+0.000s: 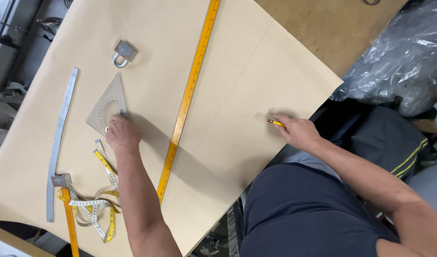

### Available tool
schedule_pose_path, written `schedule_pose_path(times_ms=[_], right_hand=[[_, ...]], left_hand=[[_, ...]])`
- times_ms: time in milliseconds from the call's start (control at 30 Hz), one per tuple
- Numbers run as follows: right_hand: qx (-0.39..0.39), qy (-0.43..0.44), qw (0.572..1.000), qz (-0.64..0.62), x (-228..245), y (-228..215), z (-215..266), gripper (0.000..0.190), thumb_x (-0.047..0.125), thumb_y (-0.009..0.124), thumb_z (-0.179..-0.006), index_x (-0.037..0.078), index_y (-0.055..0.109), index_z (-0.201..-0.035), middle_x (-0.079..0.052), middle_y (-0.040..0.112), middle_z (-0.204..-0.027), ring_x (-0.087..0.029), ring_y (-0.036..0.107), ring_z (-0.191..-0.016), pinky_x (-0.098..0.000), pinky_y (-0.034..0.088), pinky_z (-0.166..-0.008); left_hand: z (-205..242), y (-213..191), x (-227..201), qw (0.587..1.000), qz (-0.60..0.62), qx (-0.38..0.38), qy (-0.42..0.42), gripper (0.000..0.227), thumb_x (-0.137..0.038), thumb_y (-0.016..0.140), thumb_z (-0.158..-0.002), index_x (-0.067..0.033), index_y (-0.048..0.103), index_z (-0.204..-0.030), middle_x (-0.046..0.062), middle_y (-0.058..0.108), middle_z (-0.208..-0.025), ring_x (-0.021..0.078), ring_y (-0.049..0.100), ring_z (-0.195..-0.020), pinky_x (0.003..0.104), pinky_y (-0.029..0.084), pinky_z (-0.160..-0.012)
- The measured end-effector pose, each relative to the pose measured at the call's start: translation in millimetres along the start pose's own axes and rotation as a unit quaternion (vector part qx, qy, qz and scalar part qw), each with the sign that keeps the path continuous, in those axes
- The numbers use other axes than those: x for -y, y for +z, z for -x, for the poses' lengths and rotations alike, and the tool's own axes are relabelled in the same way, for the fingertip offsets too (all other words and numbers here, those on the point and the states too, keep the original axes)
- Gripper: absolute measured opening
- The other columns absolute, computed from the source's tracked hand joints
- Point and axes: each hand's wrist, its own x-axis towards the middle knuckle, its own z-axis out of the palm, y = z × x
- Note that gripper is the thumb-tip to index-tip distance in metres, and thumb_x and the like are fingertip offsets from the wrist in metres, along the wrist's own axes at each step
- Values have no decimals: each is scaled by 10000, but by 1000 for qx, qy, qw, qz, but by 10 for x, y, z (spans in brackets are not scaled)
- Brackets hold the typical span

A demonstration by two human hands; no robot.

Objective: The person measures and marks a large piece of beige fabric on a worktable using a yellow ruler, a metal set square, a flexible measuring tape, and a pencil. They draw straight lines and mark measurement points across the fabric surface.

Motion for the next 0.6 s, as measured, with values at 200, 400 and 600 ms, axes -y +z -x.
schedule_pose_path(times_ms=[200,400,600], right_hand=[[-27,-11,999,-29,-481,-112,-33,409,380,533,-1022,275,609,-1410,-137,793,-1031,-371,746,-993,-481,579,-869],[-146,-52,988,-23,-1323,-515,-554,377,345,616,-1001,312,676,-1373,-123,781,-894,-328,749,-923,-451,588,-841],[-195,-101,974,-61,-1828,-1141,-1020,302,329,647,-1042,284,715,-1334,-118,755,-915,-325,726,-952,-474,577,-798]], left_hand=[[366,-467,-545,995,79,52,-12,219,-158,574,-866,-20,573,-1037,101,583,-839,334,707,-768,419,565,-669],[1337,-1057,-1973,955,-28,-222,197,373,-129,613,-744,-34,628,-1104,48,588,-781,206,660,-620,346,513,-542],[1844,-1471,-3323,946,56,-207,242,391,-193,582,-905,-100,625,-1283,33,620,-994,193,682,-797,334,534,-693]])
